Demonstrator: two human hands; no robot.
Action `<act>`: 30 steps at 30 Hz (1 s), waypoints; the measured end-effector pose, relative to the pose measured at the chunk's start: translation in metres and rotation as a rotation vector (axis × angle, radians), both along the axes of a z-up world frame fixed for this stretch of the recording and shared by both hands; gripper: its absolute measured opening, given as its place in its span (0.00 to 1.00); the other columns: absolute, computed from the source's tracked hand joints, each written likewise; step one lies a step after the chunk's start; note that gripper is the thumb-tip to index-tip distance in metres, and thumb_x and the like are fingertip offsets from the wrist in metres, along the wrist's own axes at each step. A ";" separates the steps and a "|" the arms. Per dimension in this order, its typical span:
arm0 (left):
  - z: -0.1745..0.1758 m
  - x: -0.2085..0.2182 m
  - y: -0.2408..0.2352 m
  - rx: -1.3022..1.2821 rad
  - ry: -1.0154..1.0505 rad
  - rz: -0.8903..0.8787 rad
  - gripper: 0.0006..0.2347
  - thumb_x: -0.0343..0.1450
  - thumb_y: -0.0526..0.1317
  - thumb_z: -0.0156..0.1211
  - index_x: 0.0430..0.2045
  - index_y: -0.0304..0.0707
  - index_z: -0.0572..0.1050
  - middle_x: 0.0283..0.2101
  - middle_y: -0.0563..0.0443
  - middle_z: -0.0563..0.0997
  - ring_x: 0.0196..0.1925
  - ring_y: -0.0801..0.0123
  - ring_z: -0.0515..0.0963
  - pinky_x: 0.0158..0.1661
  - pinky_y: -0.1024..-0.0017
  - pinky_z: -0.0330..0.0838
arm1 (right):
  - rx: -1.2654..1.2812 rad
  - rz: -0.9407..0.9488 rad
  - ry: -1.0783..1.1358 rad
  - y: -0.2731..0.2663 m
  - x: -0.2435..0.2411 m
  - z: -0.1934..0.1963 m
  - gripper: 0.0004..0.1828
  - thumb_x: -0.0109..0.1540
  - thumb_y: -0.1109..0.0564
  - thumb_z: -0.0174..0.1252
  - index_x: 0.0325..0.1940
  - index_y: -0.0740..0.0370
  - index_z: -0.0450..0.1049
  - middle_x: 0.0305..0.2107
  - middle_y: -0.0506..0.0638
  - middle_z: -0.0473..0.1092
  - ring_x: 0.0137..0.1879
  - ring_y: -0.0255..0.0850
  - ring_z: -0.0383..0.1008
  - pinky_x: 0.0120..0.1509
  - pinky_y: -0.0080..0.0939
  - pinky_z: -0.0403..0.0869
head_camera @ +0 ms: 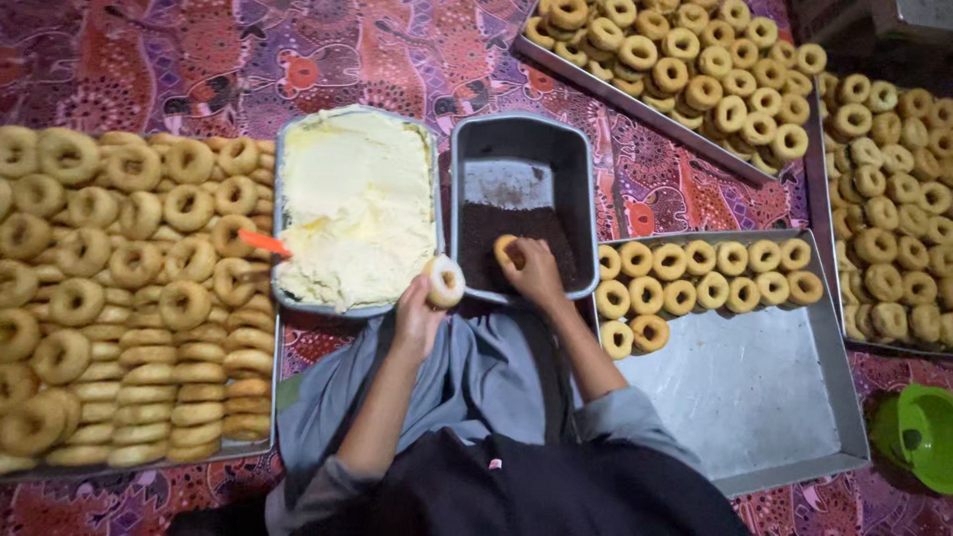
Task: The person fills ring-shaped pastries with a white cream and then rolls them in a dark crumb topping. The person picks each pastry from a tray, fills it by hand, coats it in crumbs, and places it on a separate tray.
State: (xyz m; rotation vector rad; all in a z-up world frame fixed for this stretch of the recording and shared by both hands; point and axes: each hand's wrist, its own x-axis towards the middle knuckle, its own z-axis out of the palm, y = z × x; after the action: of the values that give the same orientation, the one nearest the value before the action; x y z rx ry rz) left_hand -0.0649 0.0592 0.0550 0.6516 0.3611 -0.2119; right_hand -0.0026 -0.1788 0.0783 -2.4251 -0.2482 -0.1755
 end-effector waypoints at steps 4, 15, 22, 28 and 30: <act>0.006 0.055 -0.054 1.112 -0.313 -0.209 0.11 0.72 0.41 0.57 0.41 0.31 0.76 0.49 0.35 0.81 0.53 0.49 0.79 0.54 0.59 0.73 | 0.099 0.042 0.089 -0.066 0.016 -0.051 0.13 0.54 0.61 0.65 0.42 0.65 0.79 0.32 0.56 0.77 0.36 0.49 0.81 0.42 0.47 0.78; -0.082 0.097 -0.113 0.664 -0.072 -0.207 0.14 0.82 0.39 0.41 0.41 0.27 0.76 0.41 0.37 0.80 0.40 0.50 0.82 0.44 0.55 0.74 | 1.132 -0.231 0.209 -0.064 -0.018 -0.011 0.15 0.60 0.65 0.56 0.51 0.64 0.76 0.44 0.53 0.75 0.49 0.42 0.76 0.58 0.43 0.75; -0.063 0.090 -0.128 -0.131 0.046 -0.252 0.17 0.79 0.39 0.35 0.56 0.34 0.71 0.54 0.40 0.77 0.52 0.56 0.78 0.48 0.59 0.72 | 0.223 -0.190 -0.401 -0.030 -0.019 0.039 0.22 0.59 0.59 0.67 0.58 0.56 0.75 0.56 0.53 0.72 0.62 0.48 0.72 0.65 0.47 0.73; 0.042 0.082 -0.130 0.700 0.086 -0.534 0.16 0.74 0.40 0.49 0.56 0.36 0.69 0.67 0.31 0.60 0.63 0.38 0.65 0.57 0.45 0.71 | 1.591 -0.579 0.598 -0.099 -0.027 -0.018 0.24 0.58 0.46 0.62 0.57 0.52 0.70 0.49 0.52 0.75 0.53 0.46 0.77 0.50 0.50 0.79; 0.074 0.061 -0.116 1.654 -0.338 -0.381 0.20 0.70 0.40 0.60 0.57 0.35 0.70 0.70 0.22 0.52 0.60 0.28 0.64 0.56 0.47 0.66 | 1.778 -0.388 0.384 -0.150 -0.051 -0.038 0.22 0.70 0.45 0.66 0.63 0.59 0.75 0.50 0.55 0.74 0.48 0.47 0.73 0.38 0.40 0.70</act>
State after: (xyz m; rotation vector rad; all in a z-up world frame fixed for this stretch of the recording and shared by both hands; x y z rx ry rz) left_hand -0.0040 -0.0564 0.1287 2.3629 -0.0046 -0.1196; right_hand -0.0533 -0.3288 0.0404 -0.6630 0.4248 -0.0337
